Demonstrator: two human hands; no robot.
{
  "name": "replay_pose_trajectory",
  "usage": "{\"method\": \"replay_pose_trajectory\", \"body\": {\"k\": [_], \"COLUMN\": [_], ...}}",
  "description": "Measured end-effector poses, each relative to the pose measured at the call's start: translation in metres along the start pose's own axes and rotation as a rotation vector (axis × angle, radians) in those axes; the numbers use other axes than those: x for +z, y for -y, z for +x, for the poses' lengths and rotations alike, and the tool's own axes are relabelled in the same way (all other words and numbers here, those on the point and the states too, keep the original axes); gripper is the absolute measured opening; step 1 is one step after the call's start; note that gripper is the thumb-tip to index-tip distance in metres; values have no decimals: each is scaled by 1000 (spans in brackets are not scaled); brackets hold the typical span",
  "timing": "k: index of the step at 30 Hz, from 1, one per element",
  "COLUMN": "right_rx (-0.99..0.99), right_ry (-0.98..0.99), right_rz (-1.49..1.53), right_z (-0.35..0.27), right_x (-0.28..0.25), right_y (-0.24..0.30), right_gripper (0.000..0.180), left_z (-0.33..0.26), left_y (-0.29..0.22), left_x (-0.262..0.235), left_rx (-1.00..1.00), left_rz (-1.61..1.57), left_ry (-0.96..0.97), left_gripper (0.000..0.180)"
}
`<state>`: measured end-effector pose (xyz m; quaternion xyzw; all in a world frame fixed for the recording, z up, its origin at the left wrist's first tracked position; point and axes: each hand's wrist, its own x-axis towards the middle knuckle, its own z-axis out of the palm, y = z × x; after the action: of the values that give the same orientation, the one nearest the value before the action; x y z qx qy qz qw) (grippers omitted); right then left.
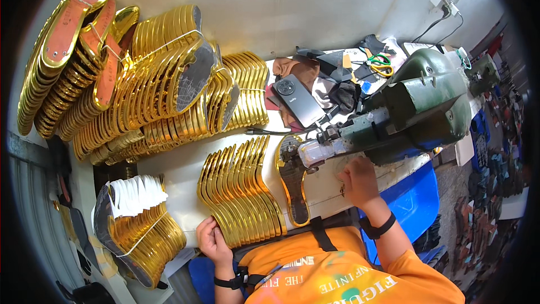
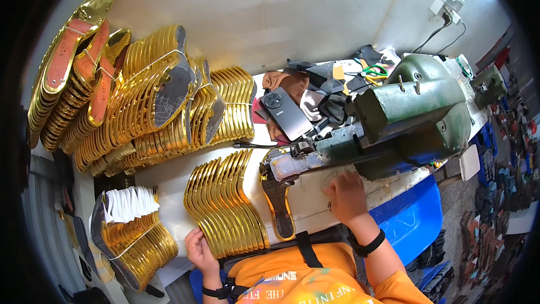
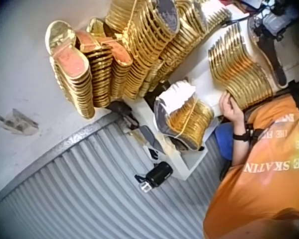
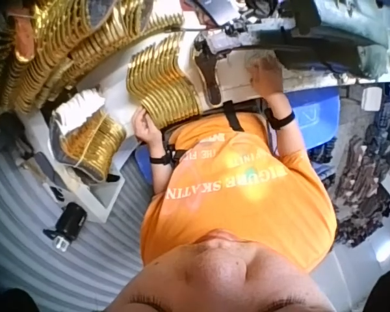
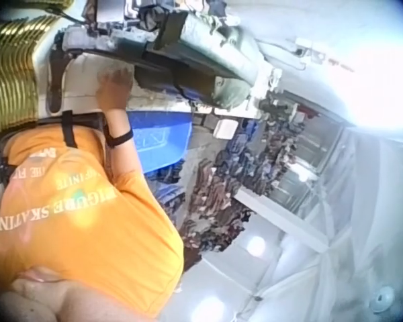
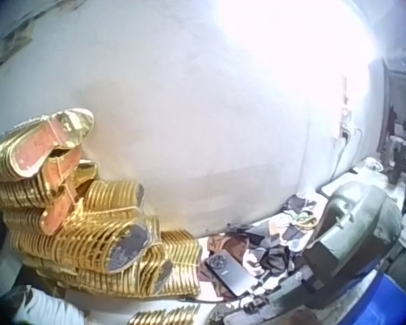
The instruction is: Inspecting and trimming gold-colored shoe sole or heel components using a skiving or trimming machine.
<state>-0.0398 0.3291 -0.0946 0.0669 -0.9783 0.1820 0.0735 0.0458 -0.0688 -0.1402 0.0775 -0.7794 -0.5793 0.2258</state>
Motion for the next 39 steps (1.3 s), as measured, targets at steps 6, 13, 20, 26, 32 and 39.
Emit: {"method": "replay_pose_trajectory", "body": {"k": [6, 13, 20, 26, 32, 39], "right_rx": [-37, -49, 277, 166, 13, 7], "right_ry": [-51, 22, -385, -416, -379, -604], "right_rz": [-47, -50, 831, 1078, 1056, 896], "right_z": [-5, -3, -11, -11, -11, -3], "right_x": [3, 5, -48, -54, -53, -58], "right_y": [7, 5, 4, 9, 22, 38], "right_gripper": [21, 15, 5, 6, 14, 20], "left_z": [0, -1, -2, -1, -4, -13], "left_y": [0, 1, 3, -8, -62, -79], "left_x": [0, 1, -3, -3, -2, 7], "left_rx": [20, 7, 39, -105, -139, 31], "left_rz": [61, 29, 109, -115, -206, -62], "left_ry": [-9, -34, -13, -54, -102, 26], "left_gripper": [18, 18, 15, 15, 15, 11]}}
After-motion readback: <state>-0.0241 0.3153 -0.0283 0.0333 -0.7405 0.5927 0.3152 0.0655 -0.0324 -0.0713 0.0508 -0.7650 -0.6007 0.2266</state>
